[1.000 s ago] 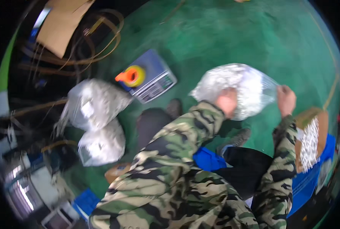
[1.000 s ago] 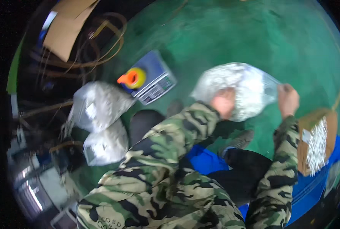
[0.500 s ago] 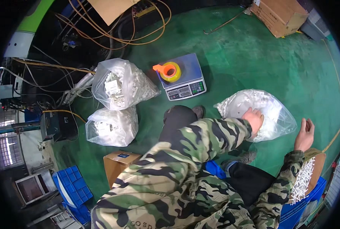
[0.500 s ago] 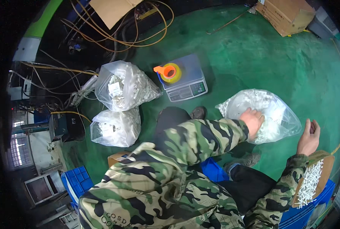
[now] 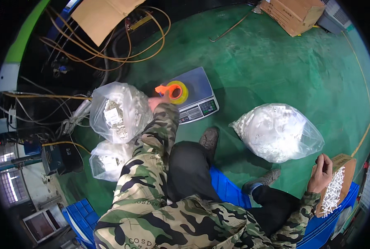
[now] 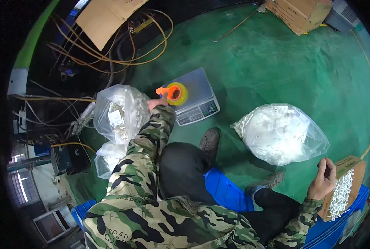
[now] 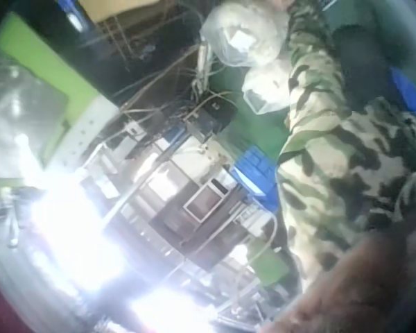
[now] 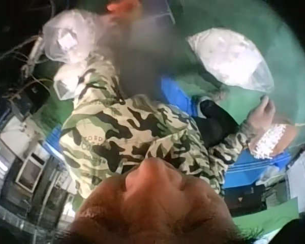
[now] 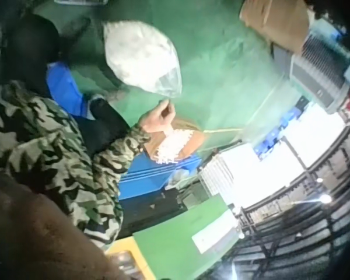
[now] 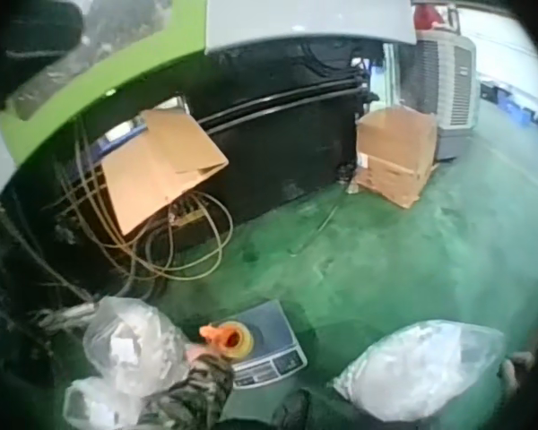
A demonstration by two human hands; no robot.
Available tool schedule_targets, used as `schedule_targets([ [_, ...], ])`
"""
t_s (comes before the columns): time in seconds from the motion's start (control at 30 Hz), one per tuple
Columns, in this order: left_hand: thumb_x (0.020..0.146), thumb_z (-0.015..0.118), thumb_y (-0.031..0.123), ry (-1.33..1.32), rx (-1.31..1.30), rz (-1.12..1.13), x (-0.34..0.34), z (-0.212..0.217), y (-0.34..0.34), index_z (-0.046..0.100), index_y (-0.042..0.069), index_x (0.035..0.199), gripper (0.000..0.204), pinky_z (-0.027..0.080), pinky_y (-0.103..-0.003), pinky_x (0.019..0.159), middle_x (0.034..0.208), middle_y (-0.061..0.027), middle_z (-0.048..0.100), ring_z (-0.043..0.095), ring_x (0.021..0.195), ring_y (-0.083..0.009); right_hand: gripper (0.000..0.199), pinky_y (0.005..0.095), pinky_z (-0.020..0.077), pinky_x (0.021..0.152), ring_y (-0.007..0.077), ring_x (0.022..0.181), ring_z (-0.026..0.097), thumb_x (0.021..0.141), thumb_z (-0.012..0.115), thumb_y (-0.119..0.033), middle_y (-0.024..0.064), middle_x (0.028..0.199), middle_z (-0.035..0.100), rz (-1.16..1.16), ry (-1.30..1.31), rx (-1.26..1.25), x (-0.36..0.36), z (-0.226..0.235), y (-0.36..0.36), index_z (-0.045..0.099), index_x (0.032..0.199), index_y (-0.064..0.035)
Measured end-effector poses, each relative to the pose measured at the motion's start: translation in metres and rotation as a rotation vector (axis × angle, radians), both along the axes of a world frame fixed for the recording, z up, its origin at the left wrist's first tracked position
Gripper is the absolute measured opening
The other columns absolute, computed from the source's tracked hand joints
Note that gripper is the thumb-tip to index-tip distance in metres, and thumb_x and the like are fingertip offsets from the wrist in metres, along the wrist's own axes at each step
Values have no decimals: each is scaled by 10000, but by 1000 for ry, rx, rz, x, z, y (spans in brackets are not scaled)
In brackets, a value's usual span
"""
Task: Weighing small plastic components on a digital scale and organizing them into plastic bags.
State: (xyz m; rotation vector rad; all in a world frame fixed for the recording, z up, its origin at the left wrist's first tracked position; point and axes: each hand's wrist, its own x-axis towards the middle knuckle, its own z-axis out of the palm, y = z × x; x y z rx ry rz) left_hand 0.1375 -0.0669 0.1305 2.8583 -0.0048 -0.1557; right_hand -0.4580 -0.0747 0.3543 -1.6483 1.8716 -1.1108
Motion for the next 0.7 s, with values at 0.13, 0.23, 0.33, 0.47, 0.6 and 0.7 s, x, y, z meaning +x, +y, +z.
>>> schedule_targets([
  [0.13, 657, 723, 774, 290, 125, -70, 31, -67, -2, 600, -51, 1260, 1029, 497, -423, 971, 1267, -217, 645, 640, 1169, -282, 193, 248, 492, 740, 107, 804, 596, 966, 653, -115, 63, 900, 666, -6, 46, 46, 11, -7, -10, 668, 1059, 54],
  [0.23, 732, 707, 704, 473, 59, -207, 56, -116, 4, 577, 10, 1301, 907, 512, -410, 942, 1255, -165, 663, 650, 1153, -279, 180, 253, 503, 757, 115, 818, 608, 964, 648, -99, 58, 901, 669, 16, 92, 74, 20, -8, -16, 667, 1056, 55],
  [0.33, 830, 634, 614, 508, 186, -524, 81, -150, 10, 606, 59, 1253, 698, 529, -417, 903, 1191, -149, 688, 663, 1121, -290, 146, 285, 521, 774, 140, 834, 638, 938, 653, -64, 94, 910, 692, 19, 203, 91, 29, -6, -21, 677, 1017, 56],
  [0.47, 939, 513, 502, 154, 540, -921, 91, -145, 5, 685, 114, 1126, 463, 550, -440, 852, 1085, -152, 721, 682, 1073, -310, 113, 300, 539, 755, 166, 795, 675, 887, 701, -45, 117, 835, 690, 46, 199, 1, 38, -3, -25, 680, 943, 50],
  [0.6, 838, 621, 577, 184, 146, -599, 62, -81, 2, 717, 10, 982, 593, 539, -474, 842, 991, -235, 712, 686, 984, -389, 109, 284, 542, 710, 164, 757, 681, 853, 726, -24, 114, 833, 699, 101, 93, -85, 56, 0, -26, 690, 935, 38],
  [0.7, 790, 690, 516, -39, 119, -825, 25, -15, -15, 704, -12, 986, 564, 537, -488, 841, 953, -252, 705, 684, 958, -401, 167, 297, 557, 663, 190, 715, 697, 822, 755, -46, 132, 843, 706, 274, 100, -121, 80, -3, -15, 691, 965, 14],
])
